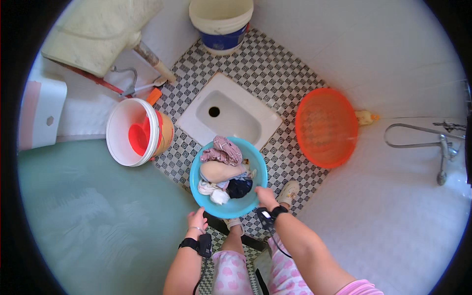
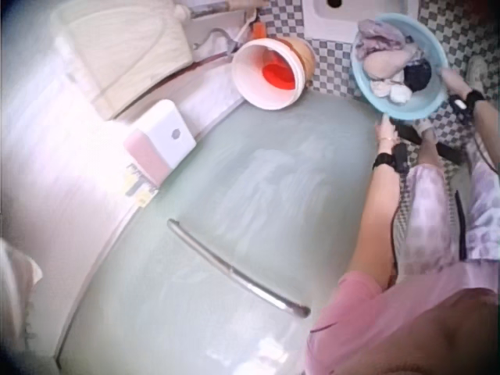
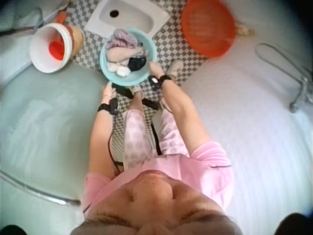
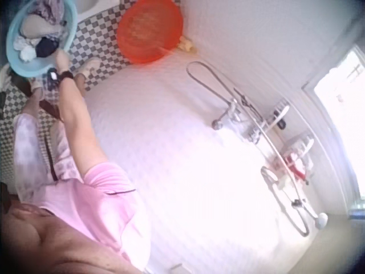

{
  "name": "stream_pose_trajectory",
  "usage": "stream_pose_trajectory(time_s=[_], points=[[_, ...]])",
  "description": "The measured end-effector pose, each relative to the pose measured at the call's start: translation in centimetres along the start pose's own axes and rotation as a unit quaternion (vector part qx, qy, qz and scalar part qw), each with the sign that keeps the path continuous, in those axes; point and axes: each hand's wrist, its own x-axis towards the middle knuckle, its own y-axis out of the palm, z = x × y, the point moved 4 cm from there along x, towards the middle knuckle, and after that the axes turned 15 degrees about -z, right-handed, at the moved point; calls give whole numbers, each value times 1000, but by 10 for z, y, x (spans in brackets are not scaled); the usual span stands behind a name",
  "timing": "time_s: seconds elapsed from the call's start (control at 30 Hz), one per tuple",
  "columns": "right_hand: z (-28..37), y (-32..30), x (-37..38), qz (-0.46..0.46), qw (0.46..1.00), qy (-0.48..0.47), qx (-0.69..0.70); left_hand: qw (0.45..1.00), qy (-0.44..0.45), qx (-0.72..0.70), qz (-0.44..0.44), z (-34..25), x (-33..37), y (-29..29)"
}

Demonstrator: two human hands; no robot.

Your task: Hand washing clothes in a plastic basin in a bathroom.

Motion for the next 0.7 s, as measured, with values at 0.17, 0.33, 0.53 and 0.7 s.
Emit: stream_pose_trajectory(time_s=[0.17, 0.33, 0.53, 0.7], points=[[45, -150, -84, 83, 979, -10, 188, 949, -22, -99, 298, -25, -109, 29], [94, -292, -121, -57, 987, -116, 95, 935, 99, 9, 340, -38, -244, 55], [182, -372, -157, -338, 773, -532, -73, 906, 302, 175, 240, -53, -325, 75], [171, -418, -112, -250, 868, -406, -136, 864, 381, 177, 277, -47, -383, 96]])
